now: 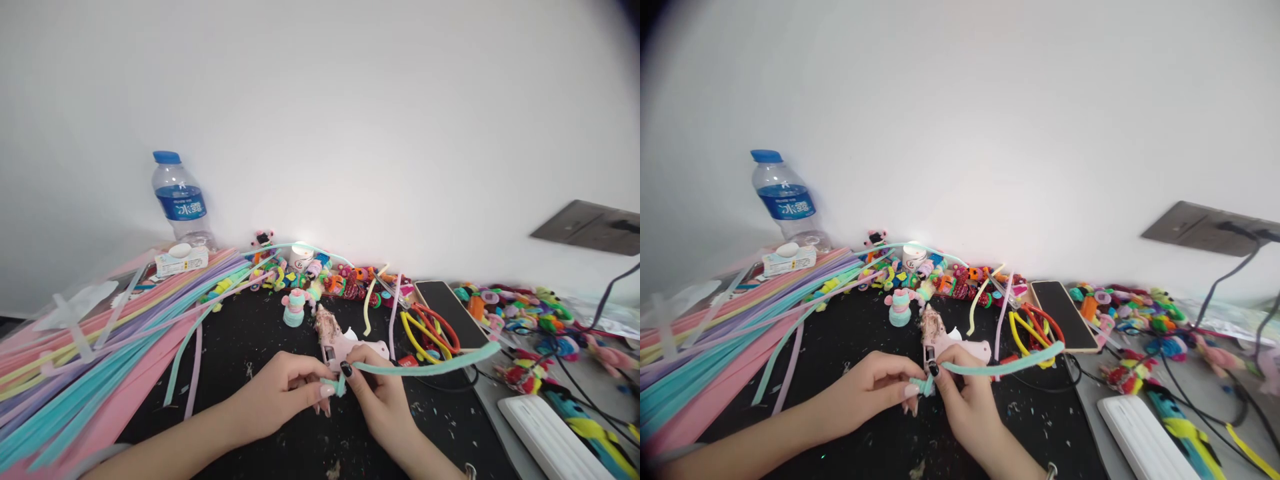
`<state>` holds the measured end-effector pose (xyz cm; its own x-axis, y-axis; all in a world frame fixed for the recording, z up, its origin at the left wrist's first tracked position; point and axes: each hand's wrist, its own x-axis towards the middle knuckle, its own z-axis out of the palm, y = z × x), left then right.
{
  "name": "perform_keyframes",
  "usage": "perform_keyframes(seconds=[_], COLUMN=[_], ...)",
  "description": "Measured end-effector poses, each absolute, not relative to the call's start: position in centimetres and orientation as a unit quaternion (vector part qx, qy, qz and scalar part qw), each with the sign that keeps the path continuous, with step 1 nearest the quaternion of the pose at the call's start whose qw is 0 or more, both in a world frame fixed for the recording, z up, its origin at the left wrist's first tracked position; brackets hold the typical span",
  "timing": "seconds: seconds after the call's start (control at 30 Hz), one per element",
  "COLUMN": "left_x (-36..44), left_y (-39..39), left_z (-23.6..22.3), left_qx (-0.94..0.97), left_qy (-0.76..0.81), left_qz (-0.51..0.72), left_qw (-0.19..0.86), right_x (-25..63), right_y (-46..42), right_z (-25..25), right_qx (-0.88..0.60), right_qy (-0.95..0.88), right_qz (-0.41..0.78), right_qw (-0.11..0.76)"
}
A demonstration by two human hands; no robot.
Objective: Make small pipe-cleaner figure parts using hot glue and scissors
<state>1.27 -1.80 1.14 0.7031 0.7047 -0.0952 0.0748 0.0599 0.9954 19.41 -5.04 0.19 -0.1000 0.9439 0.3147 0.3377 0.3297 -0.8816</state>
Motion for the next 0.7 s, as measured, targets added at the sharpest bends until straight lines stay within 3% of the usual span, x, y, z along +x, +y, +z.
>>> perform_keyframes(seconds=[0.33, 0.7], left_x=[1.48, 0.93], left_y=[-2.00, -2.32], left_z=[1.16, 1.99], left_qx=[0.691, 0.792], left_qy=[0.298, 0.291], left_qz=[0.256, 0.291], left_qw=[0.607, 0.451], right_x=[19.18, 19.11], right_y=[-5.28, -5.25], right_z=[0.36, 0.19], right_qx=[-0.479, -0.488], right_qy=[-0.695, -0.679], right_qz=[0.298, 0.330], right_qw=[0.445, 0.438])
